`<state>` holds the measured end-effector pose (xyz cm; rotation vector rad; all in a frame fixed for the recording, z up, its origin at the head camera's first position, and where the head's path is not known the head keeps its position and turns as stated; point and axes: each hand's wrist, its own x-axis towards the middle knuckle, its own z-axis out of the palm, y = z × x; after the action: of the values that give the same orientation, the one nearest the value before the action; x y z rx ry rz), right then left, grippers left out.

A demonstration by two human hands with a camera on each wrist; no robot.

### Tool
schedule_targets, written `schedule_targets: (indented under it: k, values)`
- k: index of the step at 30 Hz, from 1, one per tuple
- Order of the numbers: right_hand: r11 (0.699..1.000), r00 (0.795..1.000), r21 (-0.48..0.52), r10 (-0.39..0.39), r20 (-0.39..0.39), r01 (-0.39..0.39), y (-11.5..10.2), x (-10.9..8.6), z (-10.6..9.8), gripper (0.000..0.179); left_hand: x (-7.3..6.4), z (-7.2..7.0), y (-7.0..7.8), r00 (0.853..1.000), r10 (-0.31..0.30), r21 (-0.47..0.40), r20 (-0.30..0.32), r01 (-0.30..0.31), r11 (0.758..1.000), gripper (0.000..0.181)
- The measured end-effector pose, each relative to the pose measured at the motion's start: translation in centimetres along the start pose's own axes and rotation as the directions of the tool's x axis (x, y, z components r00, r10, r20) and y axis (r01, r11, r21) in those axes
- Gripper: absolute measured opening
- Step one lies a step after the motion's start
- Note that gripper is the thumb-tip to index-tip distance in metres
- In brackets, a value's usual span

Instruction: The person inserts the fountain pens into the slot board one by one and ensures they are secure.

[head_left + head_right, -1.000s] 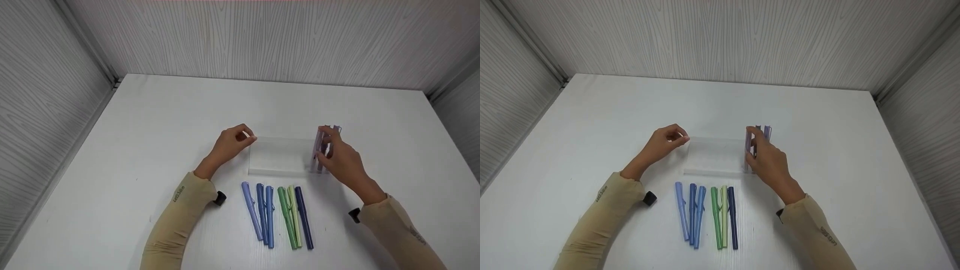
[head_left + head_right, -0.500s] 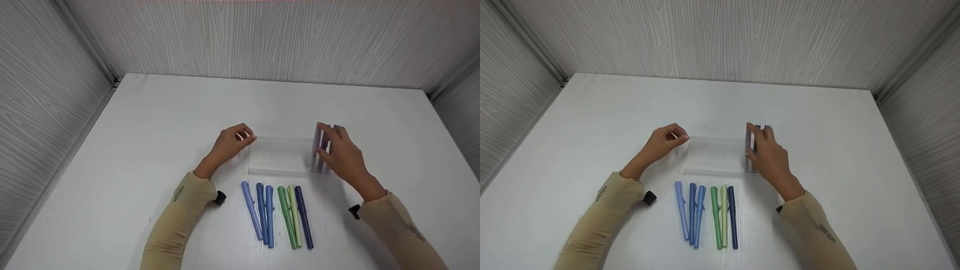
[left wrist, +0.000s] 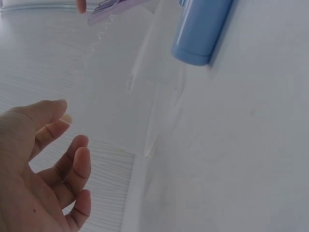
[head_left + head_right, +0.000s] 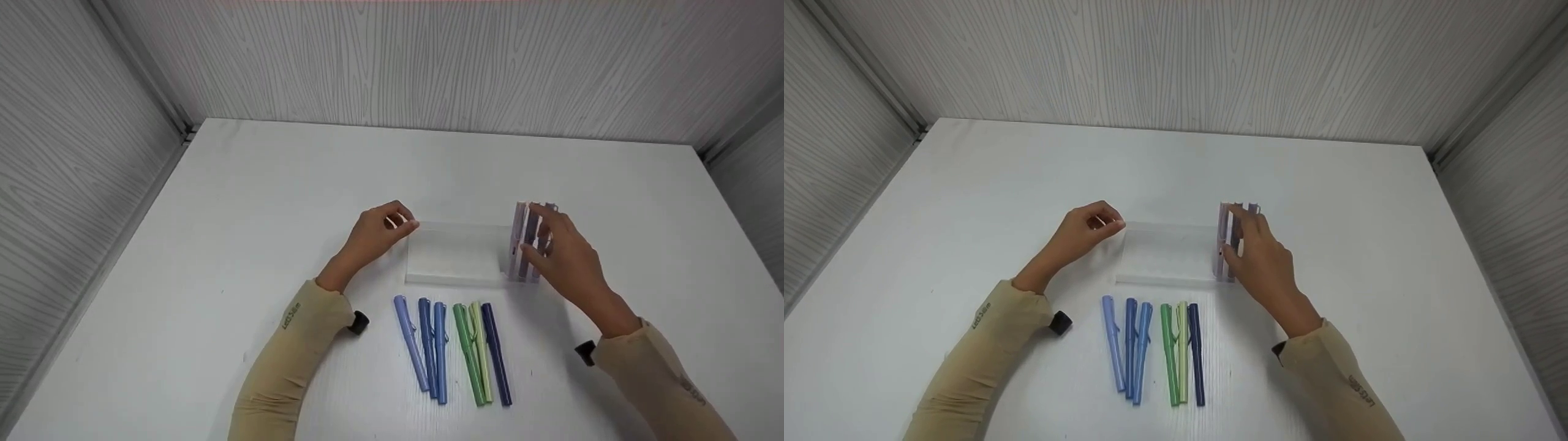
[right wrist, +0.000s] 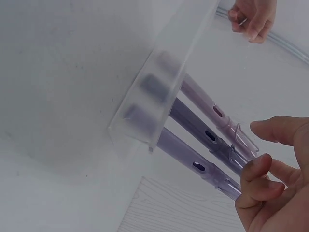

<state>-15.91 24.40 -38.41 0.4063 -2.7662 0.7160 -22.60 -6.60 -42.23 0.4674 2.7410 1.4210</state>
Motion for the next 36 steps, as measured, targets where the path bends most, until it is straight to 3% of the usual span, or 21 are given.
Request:
schedule_targets:
  k: [7,14,21,24,30,36]
  values:
    - [0.998,0.988,0.047,0.024,0.150,-0.032,-0.9,-1.4,-0.2,0.064,-0.1,-0.1,0.0,1.000,-0.013,-0.020,0.005,0.013,1.000,0.021]
    - [0.996,0.949,0.055,0.048,0.313,-0.068,-1.6,-2.5,0.0,0.071,-0.1,-0.1,0.0,1.000,-0.005,-0.023,0.003,0.005,1.000,0.021]
    - [0.992,0.916,0.095,0.035,0.400,-0.080,-1.7,-3.3,0.4,0.073,-0.1,-0.2,0.0,1.000,0.001,-0.015,-0.002,-0.001,1.000,0.021]
    - [0.988,0.884,0.115,0.035,0.466,-0.100,-1.8,-3.7,0.6,0.076,-0.2,-0.2,0.1,1.000,-0.003,-0.012,0.006,0.003,1.000,0.021]
    - [0.978,0.783,0.120,0.062,0.619,-0.173,-2.2,-4.3,0.7,0.084,-0.3,-0.2,0.2,1.000,-0.006,-0.018,0.005,0.006,1.000,0.021]
    - [0.963,0.694,0.109,0.096,0.714,-0.246,-2.8,-4.6,1.2,0.085,-0.3,-0.2,0.3,1.000,-0.007,-0.020,0.011,0.007,1.000,0.021]
